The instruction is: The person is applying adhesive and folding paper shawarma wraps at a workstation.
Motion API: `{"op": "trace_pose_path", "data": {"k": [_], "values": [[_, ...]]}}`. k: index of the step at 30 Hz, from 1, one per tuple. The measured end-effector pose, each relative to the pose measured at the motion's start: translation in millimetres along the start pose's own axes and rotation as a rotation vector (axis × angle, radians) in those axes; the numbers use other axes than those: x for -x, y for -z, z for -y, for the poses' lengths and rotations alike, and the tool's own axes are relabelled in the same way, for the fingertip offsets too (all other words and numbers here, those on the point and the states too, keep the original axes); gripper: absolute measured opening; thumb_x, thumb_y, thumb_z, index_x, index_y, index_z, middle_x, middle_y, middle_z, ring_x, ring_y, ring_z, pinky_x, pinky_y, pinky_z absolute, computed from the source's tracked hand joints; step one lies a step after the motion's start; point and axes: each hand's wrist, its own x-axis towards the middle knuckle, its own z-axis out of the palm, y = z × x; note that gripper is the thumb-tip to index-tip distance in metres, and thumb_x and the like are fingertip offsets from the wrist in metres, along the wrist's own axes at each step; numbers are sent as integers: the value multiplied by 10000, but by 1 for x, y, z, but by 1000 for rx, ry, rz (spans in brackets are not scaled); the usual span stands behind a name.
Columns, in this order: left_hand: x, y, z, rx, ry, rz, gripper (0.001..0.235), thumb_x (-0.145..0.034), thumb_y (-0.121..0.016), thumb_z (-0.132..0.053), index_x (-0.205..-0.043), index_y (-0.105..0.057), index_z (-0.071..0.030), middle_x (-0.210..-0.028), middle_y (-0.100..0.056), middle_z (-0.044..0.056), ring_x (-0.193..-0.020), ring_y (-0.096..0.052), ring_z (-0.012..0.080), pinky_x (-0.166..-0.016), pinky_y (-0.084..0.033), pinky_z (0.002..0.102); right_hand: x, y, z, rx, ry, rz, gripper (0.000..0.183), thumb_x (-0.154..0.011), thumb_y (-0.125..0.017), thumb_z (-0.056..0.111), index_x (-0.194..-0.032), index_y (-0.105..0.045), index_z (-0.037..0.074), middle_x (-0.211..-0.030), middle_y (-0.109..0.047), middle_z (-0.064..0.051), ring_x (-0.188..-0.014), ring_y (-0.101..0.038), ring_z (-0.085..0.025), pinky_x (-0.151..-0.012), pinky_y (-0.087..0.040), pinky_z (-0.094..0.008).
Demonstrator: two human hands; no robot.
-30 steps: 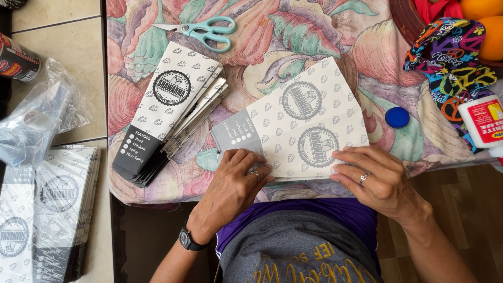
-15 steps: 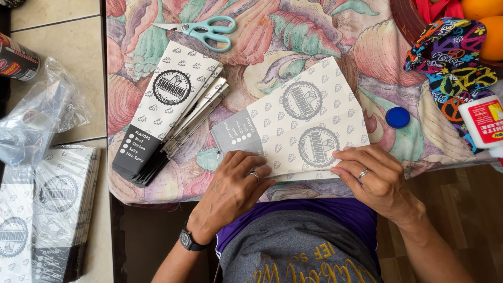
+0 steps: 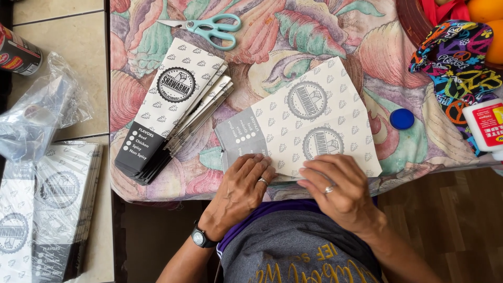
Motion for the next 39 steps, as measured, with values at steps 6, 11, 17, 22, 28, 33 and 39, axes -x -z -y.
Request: {"op": "trace_pose_path", "data": {"k": [6, 11, 17, 22, 28, 33, 39], "values": [[0, 0, 1, 59, 19, -53, 134, -989, -587, 24, -921, -703, 28, -846, -683, 187, -857, -740, 371, -807, -618, 471, -15, -21, 11, -7, -11, -15, 21, -901, -756, 71, -908, -751, 52, -921, -743, -78, -867, -706, -286, -788, -587, -417], [5, 17, 5, 97, 63, -63, 150, -1003, -579, 8, -927, -706, 34, -864, -683, 187, -881, -725, 384, -820, -609, 491, -14, -21, 11, 10, -1, -21, 17, -899, -762, 76, -892, -756, 61, -916, -745, -69, -858, -703, -279, -801, -592, -420], [30, 25, 14, 118, 144, -103, 150, -1005, -592, -33, -952, -731, -9, -912, -703, 152, -905, -723, 366, -837, -599, 463, -8, -25, 7, 39, 62, -35, 18, -887, -764, 57, -899, -767, 71, -910, -731, -80, -858, -694, -284, -812, -590, -439], [30, 26, 16, 204, 250, -137, 61, -938, -722, -59, -887, -747, -37, -914, -740, 110, -923, -737, 342, -793, -591, 433, -11, -23, 13, 39, 61, -34, 45, -878, -774, 83, -919, -775, 102, -894, -716, -84, -848, -691, -286, -810, -589, -454], [35, 30, 16, 276, 321, -107, 61, -936, -732, -71, -891, -747, -31, -948, -738, 107, -973, -726, 343, -817, -583, 424, -13, -22, 17, 12, -28, -6, 23, -887, -781, 109, -892, -770, 90, -903, -714, -75, -853, -684, -280, -820, -579, -455], [46, 28, 18, 396, 557, -237, 128, -818, -855, -89, -798, -743, -32, -949, -739, 115, -976, -723, 371, -841, -599, 448, -14, -22, 18, -29, -122, -18, 64, -894, -782, 121, -846, -764, 83, -905, -679, -67, -863, -631, -286, -810, -541, -446], [50, 20, 15, 391, 644, -257, 160, -844, -843, -96, -776, -716, -28, -952, -662, 114, -995, -690, 386, -865, -582, 478, -19, -24, 20, -188, -253, -8, 92, -913, -762, 90, -830, -769, 49, -691, -607, -45, -654, -579, -242, -680, -535, -366]]}}
